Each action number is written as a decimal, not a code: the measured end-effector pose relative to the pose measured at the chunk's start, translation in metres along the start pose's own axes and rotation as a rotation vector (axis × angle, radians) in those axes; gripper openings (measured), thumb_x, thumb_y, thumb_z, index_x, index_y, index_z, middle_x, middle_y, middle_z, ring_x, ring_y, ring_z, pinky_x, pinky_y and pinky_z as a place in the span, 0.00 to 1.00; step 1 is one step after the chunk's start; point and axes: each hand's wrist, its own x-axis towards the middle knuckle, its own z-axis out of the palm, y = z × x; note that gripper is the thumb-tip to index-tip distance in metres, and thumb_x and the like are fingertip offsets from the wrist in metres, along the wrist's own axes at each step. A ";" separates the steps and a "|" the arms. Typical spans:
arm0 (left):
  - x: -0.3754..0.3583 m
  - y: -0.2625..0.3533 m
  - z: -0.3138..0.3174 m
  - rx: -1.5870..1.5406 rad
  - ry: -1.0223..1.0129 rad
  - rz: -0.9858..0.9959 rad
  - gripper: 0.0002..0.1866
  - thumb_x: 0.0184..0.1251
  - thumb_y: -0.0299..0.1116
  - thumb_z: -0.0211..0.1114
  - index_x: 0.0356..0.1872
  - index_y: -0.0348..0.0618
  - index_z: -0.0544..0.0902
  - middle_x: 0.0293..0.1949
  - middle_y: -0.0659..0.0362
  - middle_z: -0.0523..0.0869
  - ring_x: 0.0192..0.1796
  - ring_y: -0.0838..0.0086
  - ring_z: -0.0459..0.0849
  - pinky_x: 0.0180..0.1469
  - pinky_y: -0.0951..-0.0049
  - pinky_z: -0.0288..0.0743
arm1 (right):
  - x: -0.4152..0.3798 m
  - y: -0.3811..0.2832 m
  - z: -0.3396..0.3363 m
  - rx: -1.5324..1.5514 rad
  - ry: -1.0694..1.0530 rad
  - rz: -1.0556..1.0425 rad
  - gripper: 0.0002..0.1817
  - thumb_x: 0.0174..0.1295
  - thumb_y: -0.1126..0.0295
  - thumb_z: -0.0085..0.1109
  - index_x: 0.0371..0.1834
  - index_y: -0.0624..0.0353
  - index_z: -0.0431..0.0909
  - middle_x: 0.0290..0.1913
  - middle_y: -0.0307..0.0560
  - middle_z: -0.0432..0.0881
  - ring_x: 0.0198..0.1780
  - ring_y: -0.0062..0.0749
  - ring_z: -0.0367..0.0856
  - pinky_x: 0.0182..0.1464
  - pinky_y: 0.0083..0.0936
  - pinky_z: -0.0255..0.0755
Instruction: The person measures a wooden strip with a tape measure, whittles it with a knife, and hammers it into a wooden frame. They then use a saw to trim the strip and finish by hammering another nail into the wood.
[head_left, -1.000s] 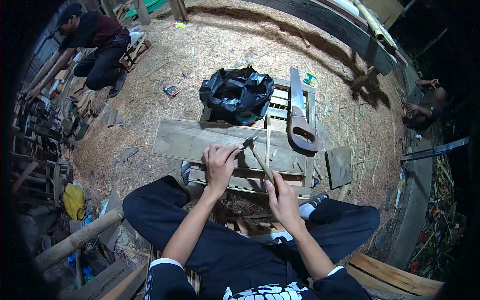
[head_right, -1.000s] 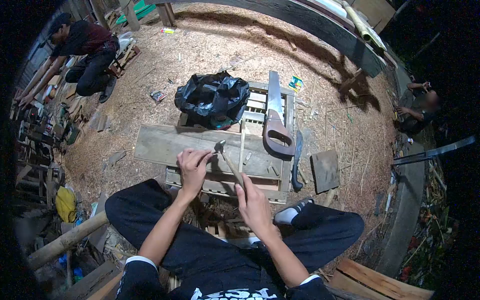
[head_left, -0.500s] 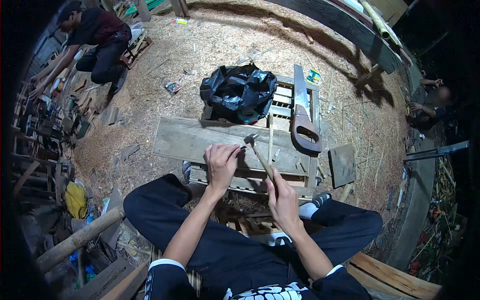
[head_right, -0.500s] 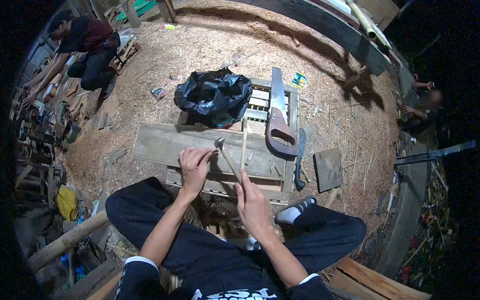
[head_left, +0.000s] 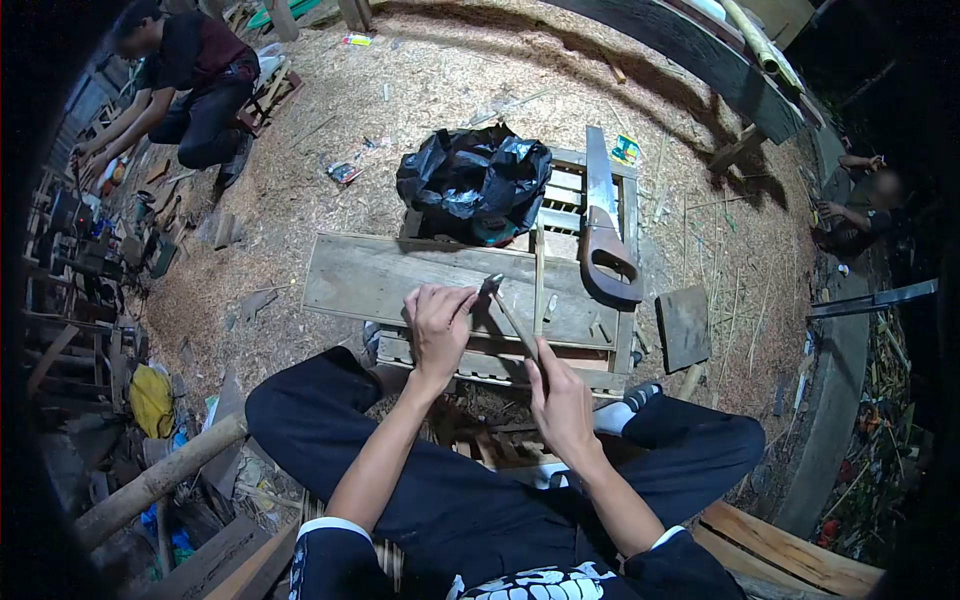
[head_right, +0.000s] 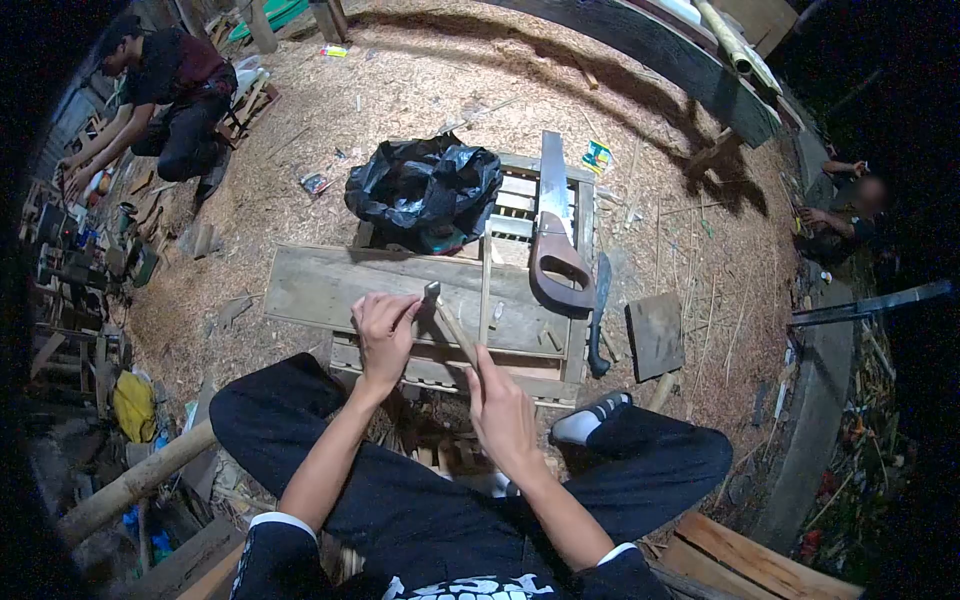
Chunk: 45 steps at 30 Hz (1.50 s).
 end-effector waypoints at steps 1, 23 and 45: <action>-0.001 -0.002 0.001 -0.001 0.004 -0.004 0.06 0.67 0.29 0.74 0.43 0.44 0.92 0.41 0.59 0.92 0.49 0.63 0.84 0.62 0.61 0.65 | 0.001 -0.003 -0.002 0.001 0.002 -0.004 0.25 0.79 0.68 0.57 0.78 0.56 0.72 0.47 0.66 0.87 0.43 0.67 0.87 0.42 0.53 0.80; -0.003 -0.003 0.005 0.101 -0.025 -0.047 0.05 0.65 0.33 0.76 0.41 0.50 0.94 0.44 0.65 0.92 0.56 0.65 0.80 0.66 0.57 0.58 | -0.002 -0.006 -0.001 0.165 0.240 -0.066 0.24 0.81 0.66 0.56 0.77 0.58 0.72 0.43 0.66 0.87 0.41 0.65 0.87 0.41 0.53 0.78; -0.004 -0.001 0.002 0.111 -0.024 -0.059 0.04 0.64 0.32 0.77 0.39 0.50 0.94 0.46 0.65 0.91 0.58 0.66 0.79 0.67 0.56 0.58 | -0.008 -0.009 0.008 0.179 0.162 0.034 0.21 0.79 0.69 0.58 0.71 0.64 0.77 0.47 0.71 0.87 0.48 0.68 0.88 0.48 0.52 0.79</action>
